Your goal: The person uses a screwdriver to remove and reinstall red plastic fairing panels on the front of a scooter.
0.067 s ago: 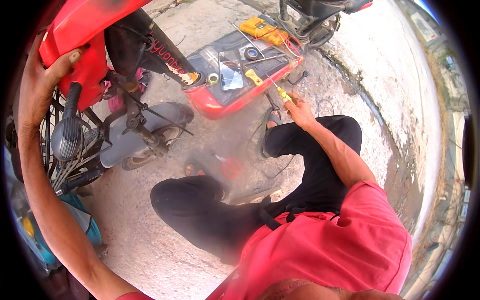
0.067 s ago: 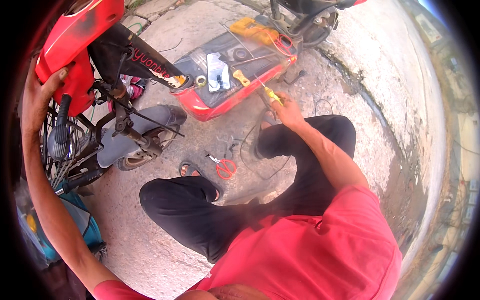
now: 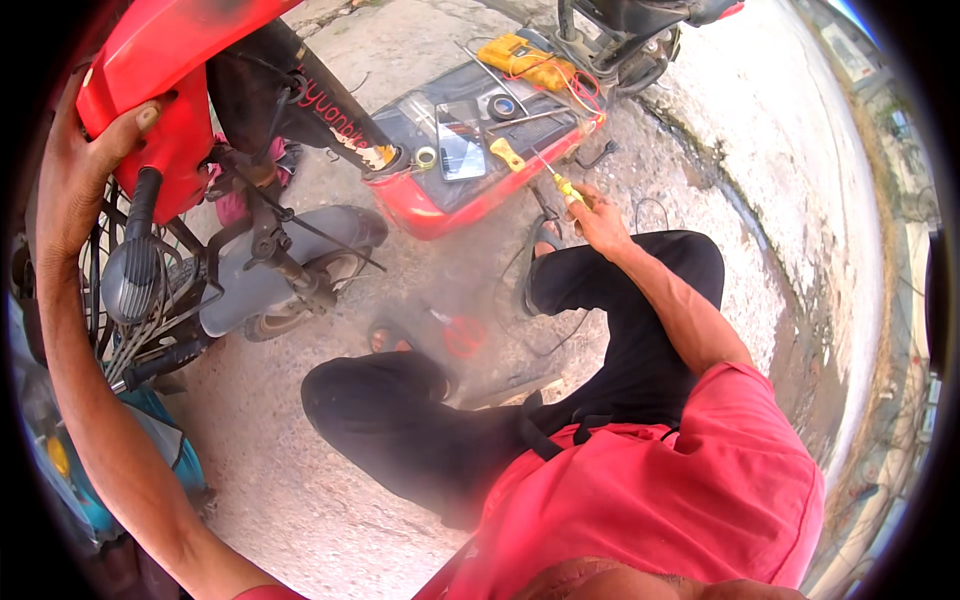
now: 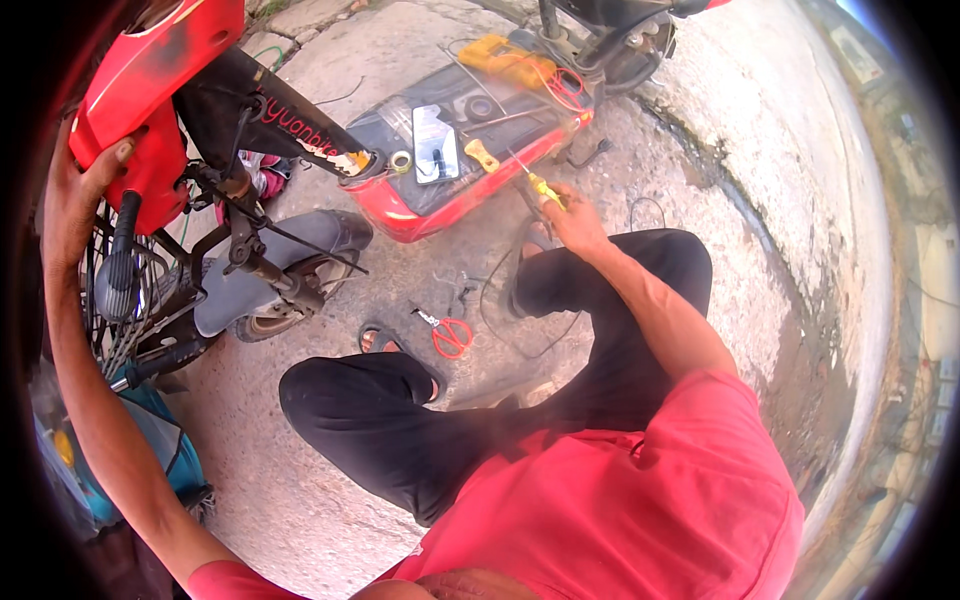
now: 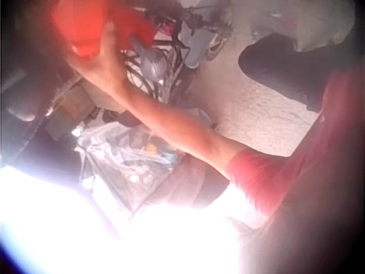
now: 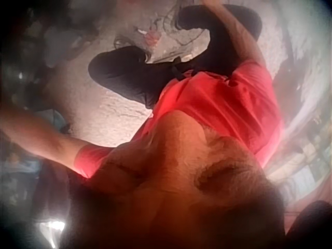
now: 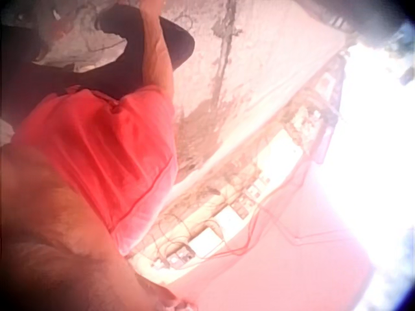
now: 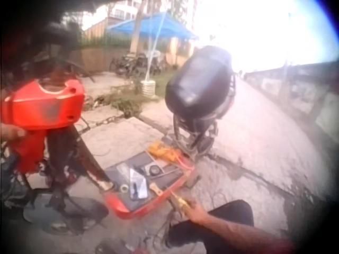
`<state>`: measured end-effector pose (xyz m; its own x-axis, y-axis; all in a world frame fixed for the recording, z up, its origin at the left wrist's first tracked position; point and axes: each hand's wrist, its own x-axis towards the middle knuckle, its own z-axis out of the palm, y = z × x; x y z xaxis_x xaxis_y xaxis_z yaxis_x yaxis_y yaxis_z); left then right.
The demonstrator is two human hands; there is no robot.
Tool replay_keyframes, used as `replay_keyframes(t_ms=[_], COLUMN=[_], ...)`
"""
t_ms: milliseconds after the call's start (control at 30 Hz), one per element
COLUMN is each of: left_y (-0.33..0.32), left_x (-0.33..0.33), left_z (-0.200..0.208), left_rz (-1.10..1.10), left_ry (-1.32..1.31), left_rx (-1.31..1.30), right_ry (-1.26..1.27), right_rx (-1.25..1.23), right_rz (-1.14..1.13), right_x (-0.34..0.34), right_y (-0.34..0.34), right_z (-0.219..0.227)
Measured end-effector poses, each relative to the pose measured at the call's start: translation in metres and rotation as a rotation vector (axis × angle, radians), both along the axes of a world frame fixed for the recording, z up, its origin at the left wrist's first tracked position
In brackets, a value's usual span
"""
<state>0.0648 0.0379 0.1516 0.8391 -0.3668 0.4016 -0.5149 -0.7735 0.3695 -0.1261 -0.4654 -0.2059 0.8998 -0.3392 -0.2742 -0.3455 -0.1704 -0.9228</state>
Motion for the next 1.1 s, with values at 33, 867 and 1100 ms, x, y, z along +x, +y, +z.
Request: replay_keyframes(t_ms=[33,867,1100], left_y=[0.002,0.022,0.02], left_x=[0.001,0.017,0.015], left_z=[0.0,-0.009,-0.006], left_rz=[0.009,0.018,0.028], left_ry=[-0.005,-0.05,-0.032], left_rx=[0.006,0.06,0.067], right_ry=[0.001,0.084,0.03], right_rx=[0.002,0.05,-0.035], right_rz=[0.007,-0.026,-0.021], right_x=[0.0,0.012,0.014], right_y=[0.0,-0.001,0.005], right_z=[0.001,-0.011,-0.008])
